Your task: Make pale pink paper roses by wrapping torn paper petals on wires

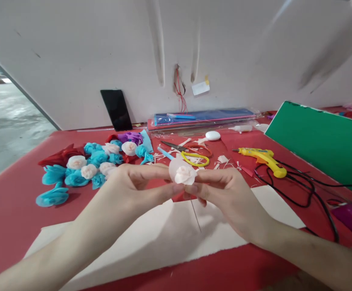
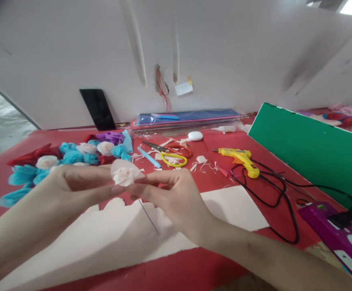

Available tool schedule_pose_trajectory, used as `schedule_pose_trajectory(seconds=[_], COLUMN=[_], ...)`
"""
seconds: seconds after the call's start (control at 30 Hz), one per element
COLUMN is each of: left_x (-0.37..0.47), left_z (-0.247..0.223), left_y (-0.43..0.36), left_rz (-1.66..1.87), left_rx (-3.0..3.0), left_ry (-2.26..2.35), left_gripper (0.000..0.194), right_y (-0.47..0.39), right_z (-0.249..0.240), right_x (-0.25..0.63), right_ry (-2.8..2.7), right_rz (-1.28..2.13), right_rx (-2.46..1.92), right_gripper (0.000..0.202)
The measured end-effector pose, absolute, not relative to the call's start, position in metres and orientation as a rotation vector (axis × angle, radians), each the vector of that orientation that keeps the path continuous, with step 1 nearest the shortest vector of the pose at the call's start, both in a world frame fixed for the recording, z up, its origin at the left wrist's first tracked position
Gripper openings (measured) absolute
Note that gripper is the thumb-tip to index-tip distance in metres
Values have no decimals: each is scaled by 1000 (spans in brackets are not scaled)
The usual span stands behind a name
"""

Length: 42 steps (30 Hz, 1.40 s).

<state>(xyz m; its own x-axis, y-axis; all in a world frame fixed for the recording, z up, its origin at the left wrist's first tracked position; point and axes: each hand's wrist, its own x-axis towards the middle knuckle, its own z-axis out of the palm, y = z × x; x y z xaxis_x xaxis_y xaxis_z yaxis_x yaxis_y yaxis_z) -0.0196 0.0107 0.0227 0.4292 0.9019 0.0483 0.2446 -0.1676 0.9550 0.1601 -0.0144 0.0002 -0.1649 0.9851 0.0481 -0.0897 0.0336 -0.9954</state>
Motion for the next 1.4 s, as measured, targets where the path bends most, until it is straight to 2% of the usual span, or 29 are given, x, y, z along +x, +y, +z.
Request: schedule_pose_trajectory(seconds=[0.3,0.47,0.83,1.03,1.23,1.4], left_x=[-17,-19,-15,-16,-20,-18], left_z=[21,20,18,13,9,10], left_y=[12,11,10,12,13,13], left_rz=[827,814,822,844,836,841], left_rx=[1666,1647,1501,1325,1512,1603], left_ry=[1098,1078,1002,789,829,835], left_gripper=[10,10,10,23,18,25], right_y=[-14,-15,-19,-18,-15,-17], right_z=[-2,-2,-1,-4,-5,-2], right_x=[159,158,156,160,160,157], right_ry=[-1250,-1208,-1172,-1132,-1077,-1044], right_rz=[1400,1415,1364,1456,1582,1666], right_rx=[-1015,-952,-1011,-971,-829,-759], right_gripper=[9,20,20,5,13,13])
